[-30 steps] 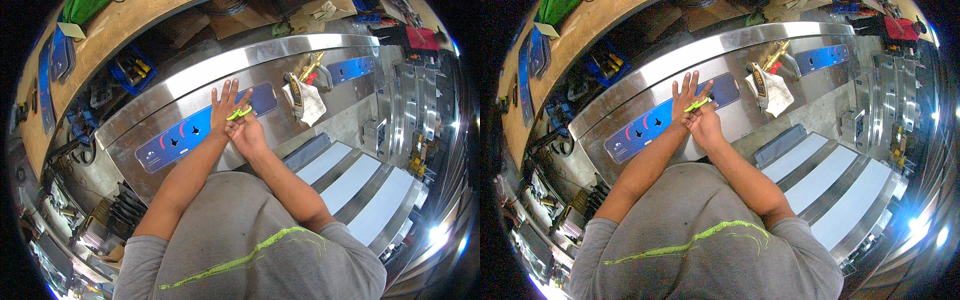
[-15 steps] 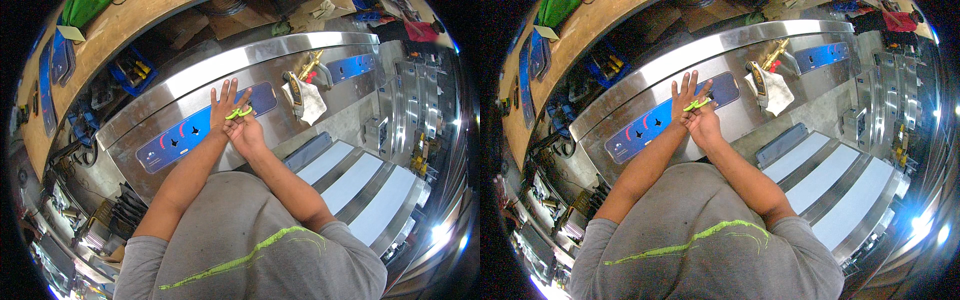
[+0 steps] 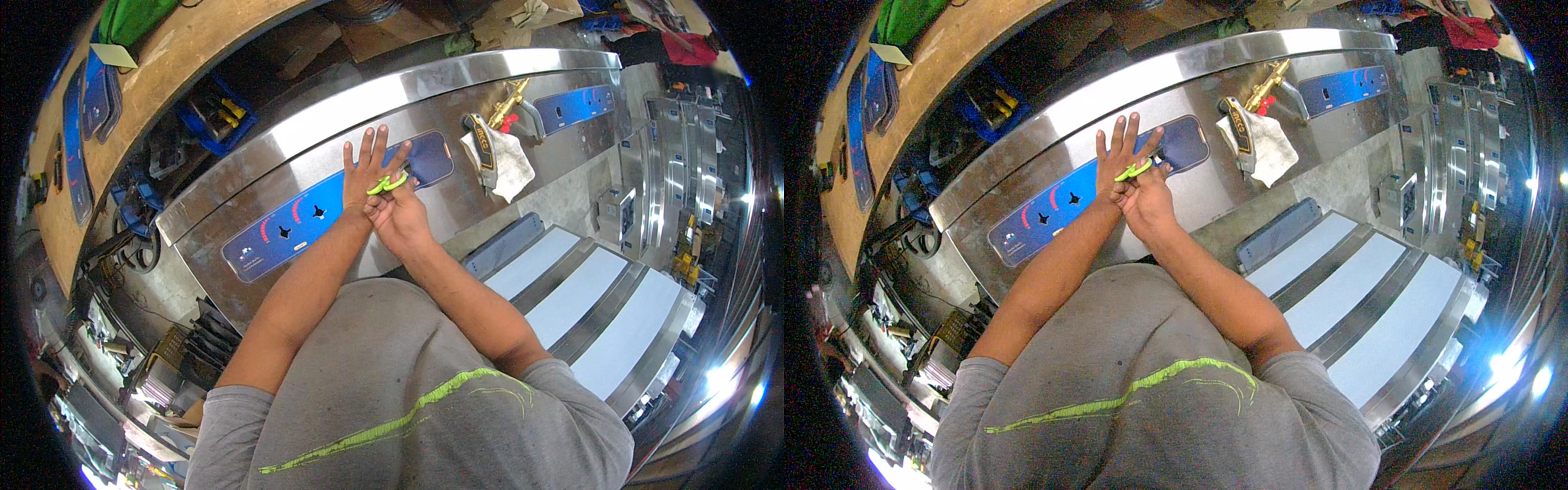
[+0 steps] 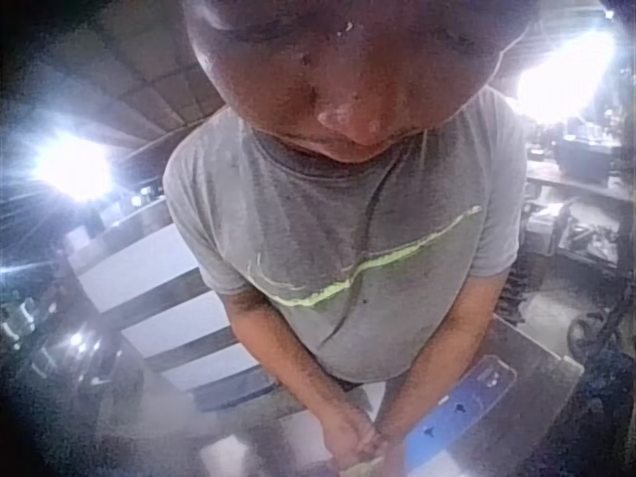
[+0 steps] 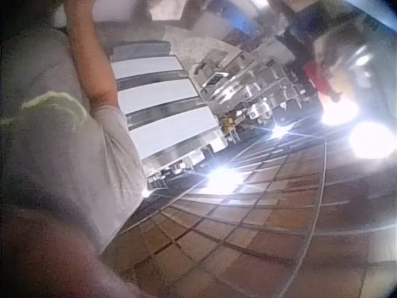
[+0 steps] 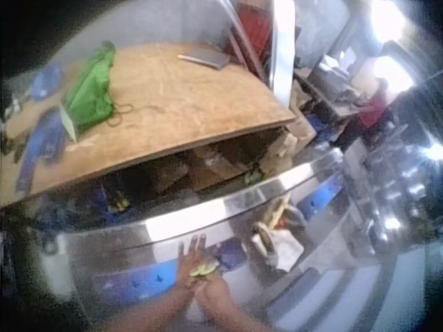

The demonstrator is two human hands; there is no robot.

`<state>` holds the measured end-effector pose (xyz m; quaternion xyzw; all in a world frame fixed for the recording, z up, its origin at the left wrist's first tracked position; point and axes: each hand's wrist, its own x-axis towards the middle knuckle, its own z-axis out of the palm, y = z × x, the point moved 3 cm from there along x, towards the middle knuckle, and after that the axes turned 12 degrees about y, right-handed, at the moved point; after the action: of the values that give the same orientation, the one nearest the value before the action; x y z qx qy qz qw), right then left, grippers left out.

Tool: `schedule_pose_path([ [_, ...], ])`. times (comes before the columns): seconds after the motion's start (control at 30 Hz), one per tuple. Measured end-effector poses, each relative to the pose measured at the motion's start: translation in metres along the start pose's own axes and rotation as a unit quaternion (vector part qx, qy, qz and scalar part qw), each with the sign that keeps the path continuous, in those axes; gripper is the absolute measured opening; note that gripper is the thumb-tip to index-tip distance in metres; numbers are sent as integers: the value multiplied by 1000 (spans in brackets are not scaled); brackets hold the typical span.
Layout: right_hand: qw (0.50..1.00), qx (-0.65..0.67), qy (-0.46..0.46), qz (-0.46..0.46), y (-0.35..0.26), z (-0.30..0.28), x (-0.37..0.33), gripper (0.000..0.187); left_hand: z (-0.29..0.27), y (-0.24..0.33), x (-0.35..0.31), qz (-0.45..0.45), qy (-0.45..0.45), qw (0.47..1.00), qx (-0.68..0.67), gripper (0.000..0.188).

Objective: The person positions a blue control panel on a stainless steel workbench and uses a utility knife to cut around its perimeter and internal cutouts. The person holds the panel steady with one hand while cutting with the other.

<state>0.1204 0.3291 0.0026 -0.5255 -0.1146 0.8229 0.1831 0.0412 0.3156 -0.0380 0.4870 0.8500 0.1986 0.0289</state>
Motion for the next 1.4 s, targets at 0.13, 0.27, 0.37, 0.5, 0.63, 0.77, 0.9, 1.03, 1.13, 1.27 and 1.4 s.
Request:
schedule_pose_path([
  [0.13,1000,10,-3,1,2,-1,-1,24,-1,0,-1,5,9,1000,5,81],
  [0.27,1000,-2,-18,-19,1,-1,-3,24,0,0,0,5,2,1000,11,80],
  [0.37,1000,-8,-12,-25,1,-1,-3,23,0,0,0,5,-5,1000,15,79],
  [0.5,999,-16,-19,-32,1,-2,-2,23,1,0,0,5,-9,1000,18,79],
  [0.63,1000,1,-20,-3,-3,3,-6,26,-2,0,0,7,-5,1000,18,80],
  [0.77,998,-39,-6,49,-4,6,-24,32,-8,2,0,-2,-37,999,14,79],
  [0.9,990,-138,-21,15,-17,-7,-41,35,-17,4,3,-9,-50,999,6,77],
  [1.03,906,-413,19,-96,-64,-34,-36,39,-26,8,5,-25,-62,998,4,76],
  [1.13,861,-502,31,-72,-102,-50,-36,40,-32,9,7,-39,-74,996,-18,75],
  [1.27,971,-217,-41,89,-100,-55,-57,44,-38,10,6,-37,-53,998,-25,75],
  [1.4,985,-135,-46,100,-55,-45,-57,39,-34,9,4,-29,-69,997,-9,79],
])
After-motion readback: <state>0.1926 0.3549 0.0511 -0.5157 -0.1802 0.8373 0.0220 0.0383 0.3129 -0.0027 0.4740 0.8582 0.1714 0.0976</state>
